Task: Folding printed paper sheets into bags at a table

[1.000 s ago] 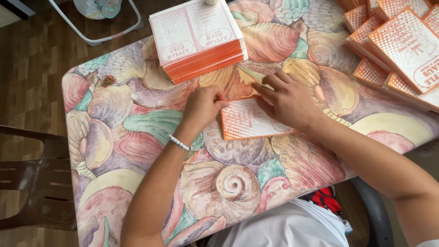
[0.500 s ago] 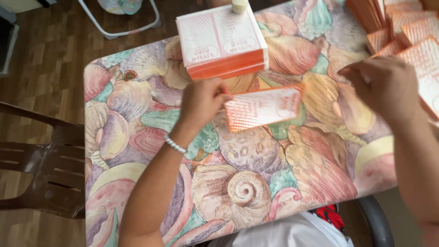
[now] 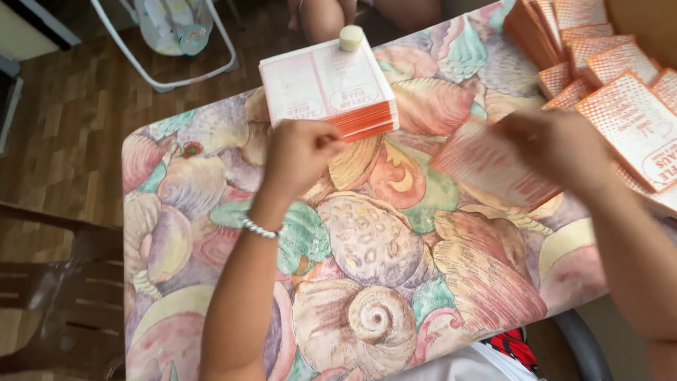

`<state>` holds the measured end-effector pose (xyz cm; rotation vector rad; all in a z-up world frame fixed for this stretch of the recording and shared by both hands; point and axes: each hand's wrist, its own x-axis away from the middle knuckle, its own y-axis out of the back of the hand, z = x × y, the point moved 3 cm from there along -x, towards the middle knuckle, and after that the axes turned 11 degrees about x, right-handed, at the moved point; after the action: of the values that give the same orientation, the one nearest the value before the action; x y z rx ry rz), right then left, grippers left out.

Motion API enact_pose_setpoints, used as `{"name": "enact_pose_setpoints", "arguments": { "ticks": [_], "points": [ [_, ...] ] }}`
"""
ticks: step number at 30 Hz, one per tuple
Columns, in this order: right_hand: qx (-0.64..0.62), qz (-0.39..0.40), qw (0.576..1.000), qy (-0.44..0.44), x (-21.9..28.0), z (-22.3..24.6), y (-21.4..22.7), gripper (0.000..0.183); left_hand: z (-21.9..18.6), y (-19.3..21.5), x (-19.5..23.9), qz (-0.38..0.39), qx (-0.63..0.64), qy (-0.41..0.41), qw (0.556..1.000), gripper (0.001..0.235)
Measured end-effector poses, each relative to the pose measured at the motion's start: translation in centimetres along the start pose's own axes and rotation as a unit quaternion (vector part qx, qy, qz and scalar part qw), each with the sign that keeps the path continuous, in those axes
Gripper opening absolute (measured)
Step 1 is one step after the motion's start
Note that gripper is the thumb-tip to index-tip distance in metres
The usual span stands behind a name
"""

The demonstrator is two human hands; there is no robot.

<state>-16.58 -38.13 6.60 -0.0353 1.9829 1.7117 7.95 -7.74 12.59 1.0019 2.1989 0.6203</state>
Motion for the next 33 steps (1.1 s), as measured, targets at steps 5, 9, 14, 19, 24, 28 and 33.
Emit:
{"name": "enact_pose_setpoints", "arguments": {
  "ticks": [5, 9, 14, 19, 24, 28, 33],
  "points": [
    [0.171, 0.061, 0.978, -0.1, -0.1, -19.5, -4.6, 0.022, 5.6, 2.9, -0.7, -0.028, -0.053, -0.019, 0.998, 0.03],
    [0.172, -0.097, 0.977, -0.08, -2.0, -22.4, -5.0, 0.053, 10.2, 1.3, -0.9, 0.03, -0.156, -0.007, 0.987, 0.079],
    [0.083, -0.185, 0.979, 0.035, -7.8, -0.8, 0.6, 0.027, 11.7, 0.3, -0.9, -0.007, -0.131, -0.029, 0.991, 0.044],
    [-0.003, -0.039, 0.993, 0.115, -12.8, 16.0, -1.0, 0.058, 14.0, 0.0, -1.1, -0.086, -0.134, -0.098, 0.982, 0.014],
    [-0.018, -0.092, 0.963, 0.254, -16.5, 24.6, -8.9, 0.041, 15.6, -0.5, -1.0, -0.088, -0.106, -0.104, 0.985, 0.029],
    [0.052, -0.147, 0.953, 0.26, -16.3, 25.0, -11.4, 0.029, 15.5, -0.5, -1.1, -0.112, -0.064, -0.089, 0.988, 0.013],
    [-0.005, -0.167, 0.961, 0.219, -16.7, 24.4, -10.7, 0.022, 15.9, -0.7, -1.5, -0.148, -0.033, -0.074, 0.986, 0.01]
  ]
}}
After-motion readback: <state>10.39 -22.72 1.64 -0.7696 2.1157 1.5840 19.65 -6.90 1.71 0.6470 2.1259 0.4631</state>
